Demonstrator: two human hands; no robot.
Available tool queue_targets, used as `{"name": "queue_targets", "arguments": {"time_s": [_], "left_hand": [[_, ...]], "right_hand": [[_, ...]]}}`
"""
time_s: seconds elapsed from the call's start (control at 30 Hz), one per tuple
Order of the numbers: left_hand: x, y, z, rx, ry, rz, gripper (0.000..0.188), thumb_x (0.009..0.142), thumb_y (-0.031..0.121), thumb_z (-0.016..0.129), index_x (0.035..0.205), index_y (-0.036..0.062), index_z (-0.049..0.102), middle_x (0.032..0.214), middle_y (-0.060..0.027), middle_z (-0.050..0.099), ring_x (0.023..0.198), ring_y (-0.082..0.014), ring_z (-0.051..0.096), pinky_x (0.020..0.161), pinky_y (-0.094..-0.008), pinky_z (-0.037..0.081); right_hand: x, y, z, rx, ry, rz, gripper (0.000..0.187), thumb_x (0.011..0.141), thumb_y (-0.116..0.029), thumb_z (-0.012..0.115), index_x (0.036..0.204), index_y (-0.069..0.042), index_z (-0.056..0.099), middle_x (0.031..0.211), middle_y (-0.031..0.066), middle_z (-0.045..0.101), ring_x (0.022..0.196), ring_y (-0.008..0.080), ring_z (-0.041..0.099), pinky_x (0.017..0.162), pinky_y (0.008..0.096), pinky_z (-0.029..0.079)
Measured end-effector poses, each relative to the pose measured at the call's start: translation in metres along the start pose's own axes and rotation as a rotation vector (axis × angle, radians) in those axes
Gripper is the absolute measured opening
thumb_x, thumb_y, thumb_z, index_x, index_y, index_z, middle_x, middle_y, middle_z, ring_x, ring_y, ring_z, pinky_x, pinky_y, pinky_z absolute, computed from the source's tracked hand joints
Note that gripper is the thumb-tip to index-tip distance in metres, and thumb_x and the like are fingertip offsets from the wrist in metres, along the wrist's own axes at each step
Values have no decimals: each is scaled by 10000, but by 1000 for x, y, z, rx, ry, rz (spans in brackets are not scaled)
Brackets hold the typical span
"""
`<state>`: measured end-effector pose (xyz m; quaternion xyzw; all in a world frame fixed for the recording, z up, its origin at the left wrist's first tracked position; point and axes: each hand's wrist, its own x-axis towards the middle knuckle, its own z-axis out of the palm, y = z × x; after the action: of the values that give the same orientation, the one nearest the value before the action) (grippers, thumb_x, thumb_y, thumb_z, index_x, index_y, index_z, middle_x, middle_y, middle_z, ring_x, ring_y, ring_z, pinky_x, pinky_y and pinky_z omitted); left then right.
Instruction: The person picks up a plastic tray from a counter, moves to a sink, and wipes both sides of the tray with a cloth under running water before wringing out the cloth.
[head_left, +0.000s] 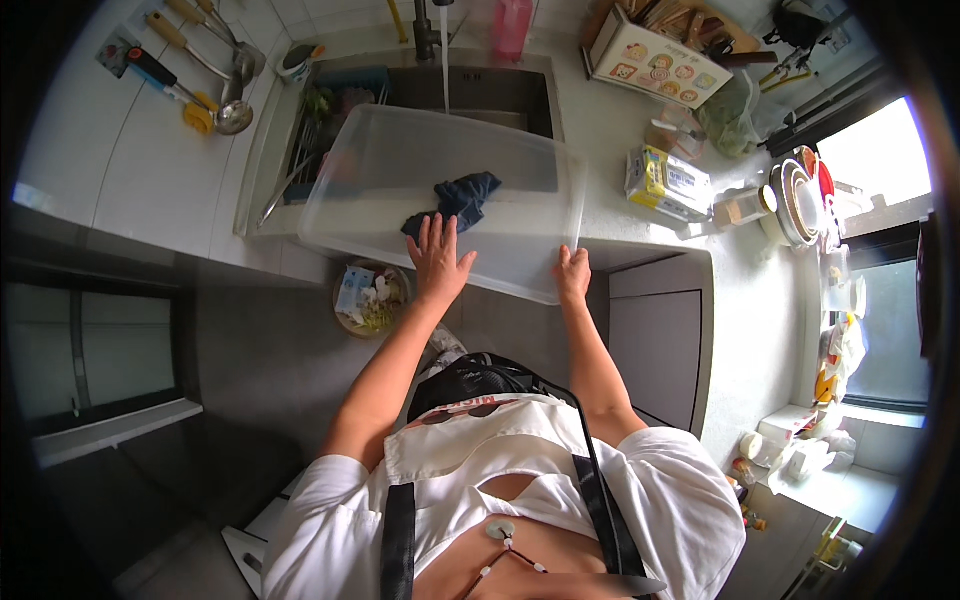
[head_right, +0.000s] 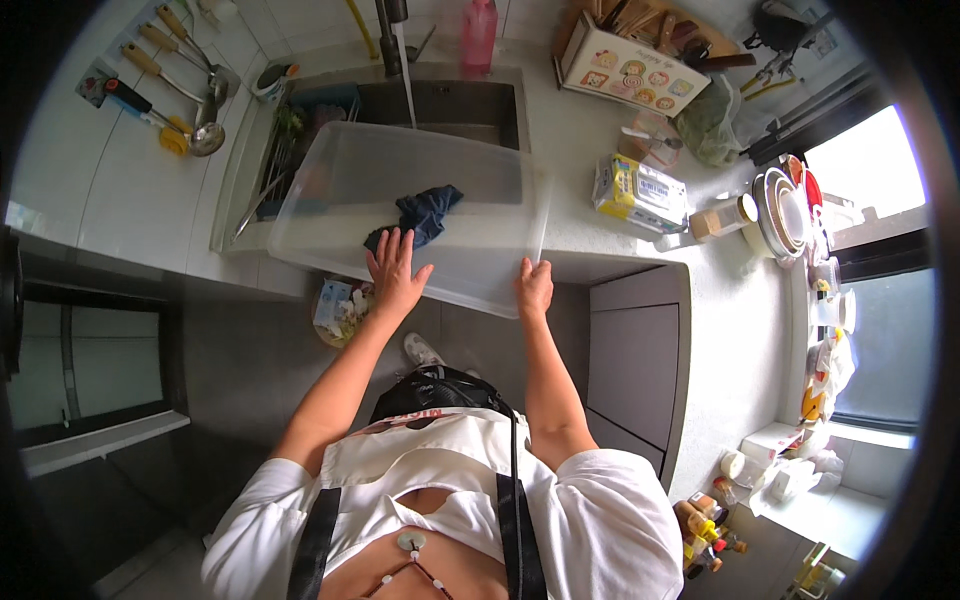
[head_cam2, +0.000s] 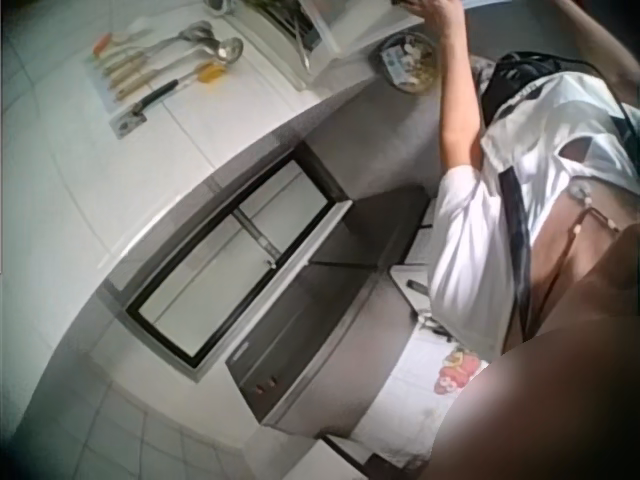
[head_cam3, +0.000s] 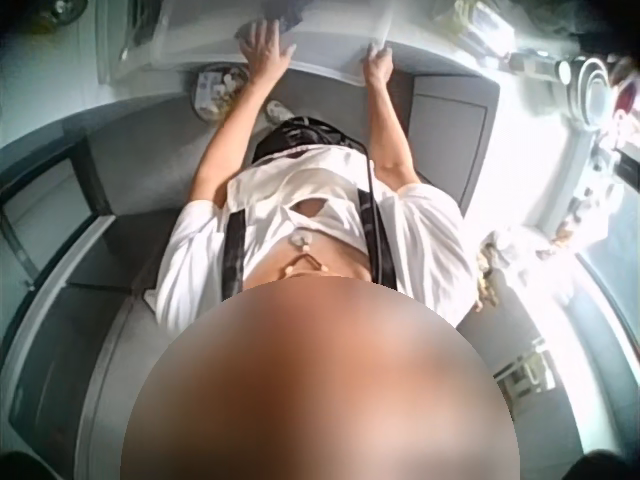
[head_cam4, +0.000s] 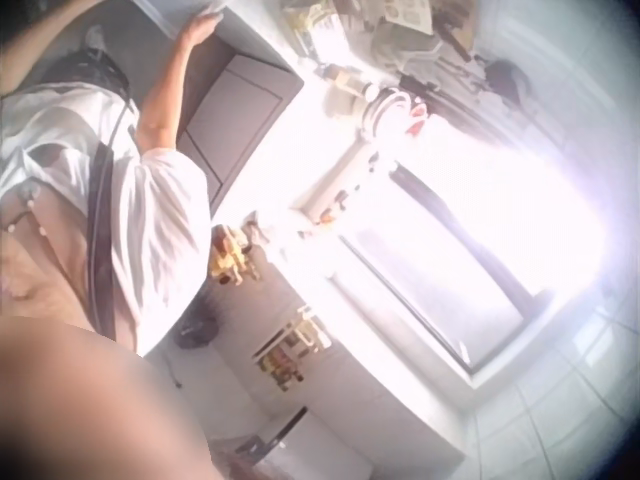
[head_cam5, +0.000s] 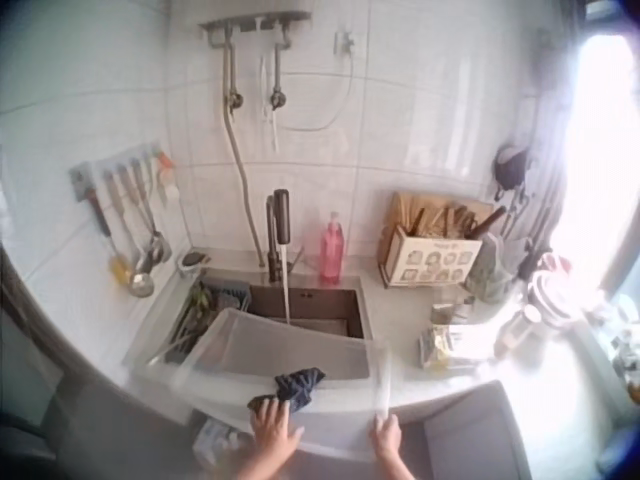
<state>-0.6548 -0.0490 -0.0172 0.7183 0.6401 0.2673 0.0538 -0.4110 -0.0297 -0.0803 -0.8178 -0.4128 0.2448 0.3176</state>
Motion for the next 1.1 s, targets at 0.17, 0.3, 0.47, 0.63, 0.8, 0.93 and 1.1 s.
{"name": "queue_targets", "arguments": {"time_s": [0.17,0.3,0.47,0.63,0.8,0.93,1.1], "left_hand": [[-30,12,6,61,-30,-10,650,704,291,648,1250,84,363,1330,-181,268,1231,-331,243,941,-580,186],[-47,26,10,101,-42,-37,658,698,290,659,1250,91,364,1342,-170,253,1238,-321,234,947,-582,183],[-68,36,18,92,-46,-68,653,701,285,657,1250,92,362,1333,-177,261,1241,-328,225,941,-585,194],[-84,43,24,-56,31,-200,711,685,225,673,1273,72,303,1333,-222,219,1230,-366,224,952,-546,216],[-94,23,31,-244,186,-338,829,640,107,688,1310,42,202,1344,-237,175,1236,-382,196,986,-453,231],[-96,-3,36,-413,193,-464,859,647,64,653,1326,31,129,1335,-240,197,1220,-388,223,989,-410,247],[-111,-23,29,-556,191,-487,832,684,34,594,1340,47,84,1271,-244,298,1152,-372,325,960,-392,286]], "right_hand": [[-27,11,-3,74,-11,10,354,817,-370,503,877,-24,453,768,180,583,772,367,560,678,422,423],[-37,24,-12,75,81,6,324,819,-327,522,822,-9,463,657,130,570,644,275,584,608,357,442],[-52,30,-9,172,50,38,346,823,-328,504,945,-11,438,793,177,573,750,338,564,674,407,426],[-67,56,39,277,142,-174,308,839,-263,480,946,10,386,682,141,556,565,238,568,573,361,457],[-125,3,24,608,-411,124,323,861,-227,436,988,20,270,659,141,556,437,209,542,350,309,451],[-139,2,37,722,-636,119,317,872,-216,417,1020,10,251,707,158,558,504,236,575,369,329,481],[-158,-26,28,572,-925,345,390,874,-372,428,1065,-33,410,907,134,581,759,240,606,608,384,514]]}}
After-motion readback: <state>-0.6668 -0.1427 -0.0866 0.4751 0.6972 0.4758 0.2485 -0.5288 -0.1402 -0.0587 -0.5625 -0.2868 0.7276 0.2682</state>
